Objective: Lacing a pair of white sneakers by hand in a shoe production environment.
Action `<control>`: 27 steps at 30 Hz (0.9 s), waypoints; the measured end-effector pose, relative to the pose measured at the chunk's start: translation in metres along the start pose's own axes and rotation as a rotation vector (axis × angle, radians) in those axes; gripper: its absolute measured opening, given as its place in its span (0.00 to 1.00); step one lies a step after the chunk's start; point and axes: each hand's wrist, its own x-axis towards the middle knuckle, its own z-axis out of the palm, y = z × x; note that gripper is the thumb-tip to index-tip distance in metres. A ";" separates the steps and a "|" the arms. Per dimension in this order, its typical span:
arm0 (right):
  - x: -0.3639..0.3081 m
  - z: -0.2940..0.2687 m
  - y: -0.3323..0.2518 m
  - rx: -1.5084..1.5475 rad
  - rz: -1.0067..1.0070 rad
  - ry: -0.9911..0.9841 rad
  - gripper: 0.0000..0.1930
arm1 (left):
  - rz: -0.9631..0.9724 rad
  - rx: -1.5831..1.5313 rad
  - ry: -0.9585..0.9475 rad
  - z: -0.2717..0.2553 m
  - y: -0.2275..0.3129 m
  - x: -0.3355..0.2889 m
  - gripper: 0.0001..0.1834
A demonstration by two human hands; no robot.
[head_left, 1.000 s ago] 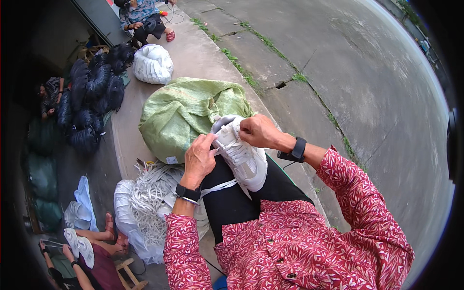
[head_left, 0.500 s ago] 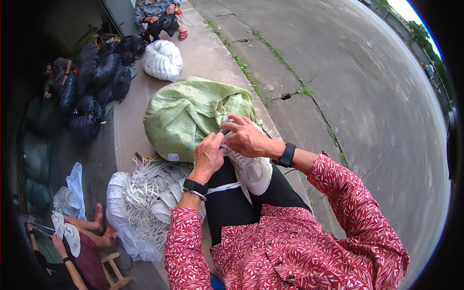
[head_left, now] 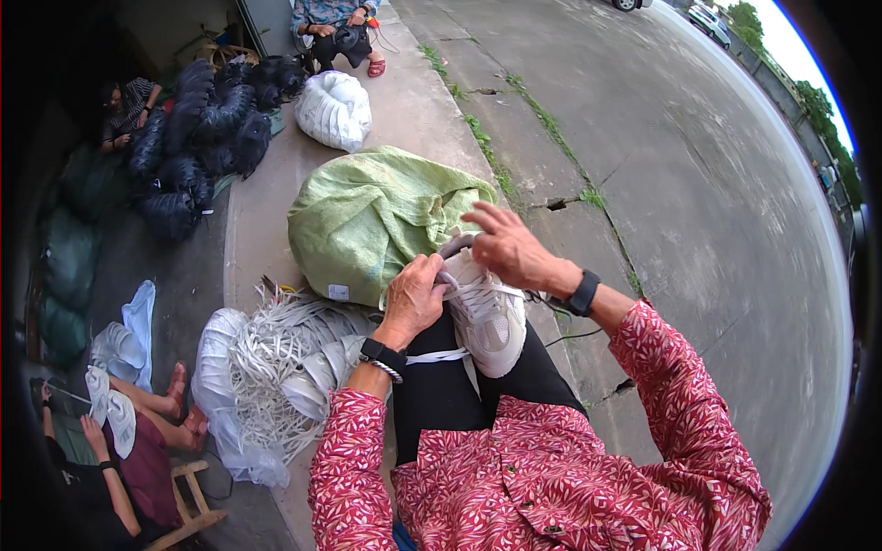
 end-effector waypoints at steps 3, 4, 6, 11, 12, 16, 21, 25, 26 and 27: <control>-0.017 -0.039 0.024 0.019 0.065 0.035 0.07 | 0.038 -0.003 0.087 -0.005 0.010 0.003 0.17; -0.022 -0.043 0.027 0.029 0.075 0.046 0.07 | 0.071 0.036 0.170 -0.006 0.015 0.006 0.19; -0.030 -0.037 0.015 0.243 0.058 0.068 0.06 | 0.076 0.014 0.187 -0.002 0.029 0.012 0.18; -0.026 -0.032 -0.003 0.438 0.113 0.100 0.07 | 0.044 -0.215 -0.001 0.010 0.046 0.026 0.06; -0.027 -0.034 0.001 0.451 0.264 -0.042 0.09 | 0.001 -0.223 -0.017 0.011 0.047 0.029 0.05; -0.025 -0.029 0.011 0.489 0.374 -0.172 0.18 | -0.230 -0.457 -0.058 0.013 0.045 0.027 0.07; -0.006 -0.013 0.021 0.311 0.363 -0.356 0.18 | 0.273 -0.388 -0.169 0.040 0.094 0.003 0.07; 0.001 -0.015 0.029 0.425 0.342 -0.429 0.16 | 0.349 -0.360 -0.301 0.033 0.121 -0.003 0.05; -0.001 -0.015 0.029 0.426 0.343 -0.432 0.16 | 0.191 -0.435 -0.288 0.033 0.113 0.000 0.05; -0.002 -0.014 0.029 0.450 0.351 -0.423 0.15 | 0.029 -0.504 -0.273 0.034 0.100 0.001 0.06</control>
